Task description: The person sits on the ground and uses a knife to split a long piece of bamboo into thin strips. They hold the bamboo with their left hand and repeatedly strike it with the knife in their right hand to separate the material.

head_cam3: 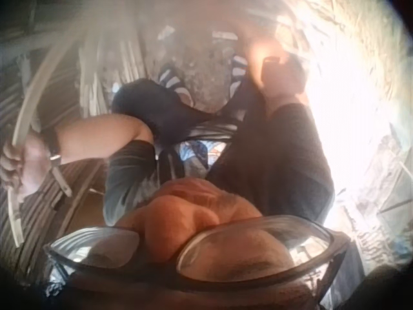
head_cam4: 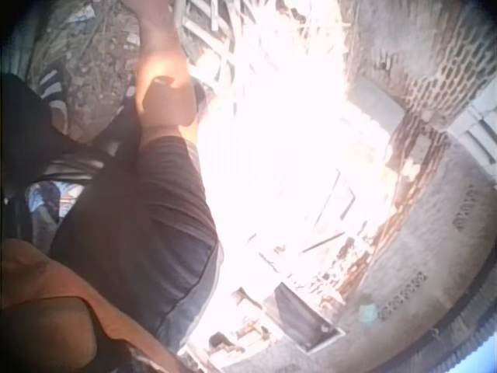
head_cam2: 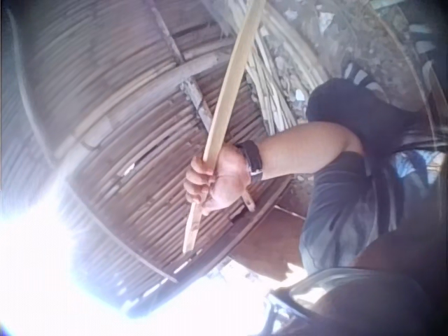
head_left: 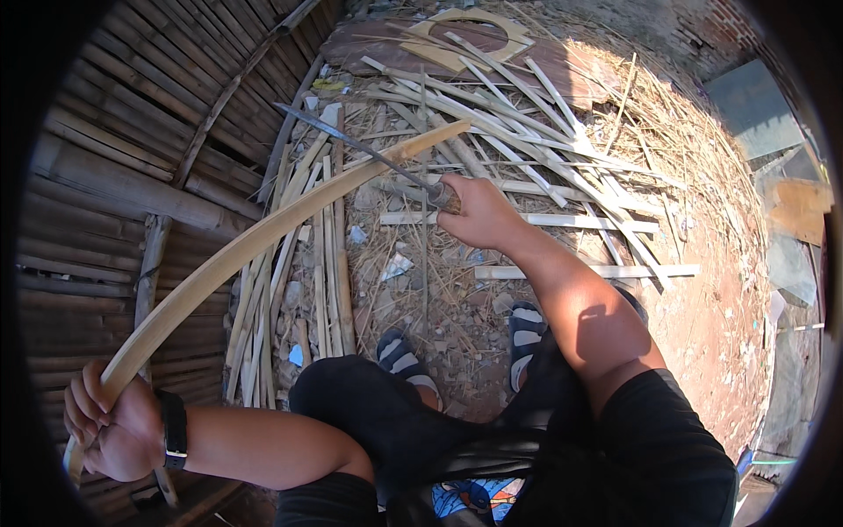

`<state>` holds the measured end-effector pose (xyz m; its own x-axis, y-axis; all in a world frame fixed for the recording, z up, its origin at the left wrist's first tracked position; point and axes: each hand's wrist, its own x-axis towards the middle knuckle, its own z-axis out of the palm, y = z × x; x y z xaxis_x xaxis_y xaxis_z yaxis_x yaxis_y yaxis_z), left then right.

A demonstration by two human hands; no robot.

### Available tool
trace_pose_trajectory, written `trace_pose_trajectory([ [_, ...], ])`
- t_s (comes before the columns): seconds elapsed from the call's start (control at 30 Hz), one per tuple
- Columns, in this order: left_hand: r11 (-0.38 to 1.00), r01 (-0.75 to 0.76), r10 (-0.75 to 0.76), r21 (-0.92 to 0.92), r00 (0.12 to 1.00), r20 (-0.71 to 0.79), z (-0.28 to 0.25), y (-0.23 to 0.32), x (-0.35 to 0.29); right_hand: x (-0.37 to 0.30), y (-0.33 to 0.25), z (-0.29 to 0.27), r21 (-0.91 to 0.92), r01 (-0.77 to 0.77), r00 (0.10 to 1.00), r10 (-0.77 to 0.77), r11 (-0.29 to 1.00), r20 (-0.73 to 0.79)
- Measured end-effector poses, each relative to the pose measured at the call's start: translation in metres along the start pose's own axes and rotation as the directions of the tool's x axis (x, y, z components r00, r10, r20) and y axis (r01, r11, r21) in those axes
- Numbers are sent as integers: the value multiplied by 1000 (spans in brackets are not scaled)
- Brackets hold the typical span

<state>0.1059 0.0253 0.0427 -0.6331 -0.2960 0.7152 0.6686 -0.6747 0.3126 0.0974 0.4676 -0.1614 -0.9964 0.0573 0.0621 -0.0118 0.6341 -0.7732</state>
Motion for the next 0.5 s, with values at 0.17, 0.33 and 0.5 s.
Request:
trace_pose_trajectory([
  [0.17, 999, 38, -38, -24, 999, -21, 7, 4, -2, 1, 31, 9, -38, -118, 986, 113, 992, -122],
  [0.33, 998, 45, -42, 49, 997, -59, 5, 5, -1, -13, -32, 12, -50, 155, 965, -140, 987, 224],
  [0.5, 998, 52, -51, 39, 998, -22, 3, 11, -1, 7, 31, -8, -125, -142, 990, 143, 982, 1],
])
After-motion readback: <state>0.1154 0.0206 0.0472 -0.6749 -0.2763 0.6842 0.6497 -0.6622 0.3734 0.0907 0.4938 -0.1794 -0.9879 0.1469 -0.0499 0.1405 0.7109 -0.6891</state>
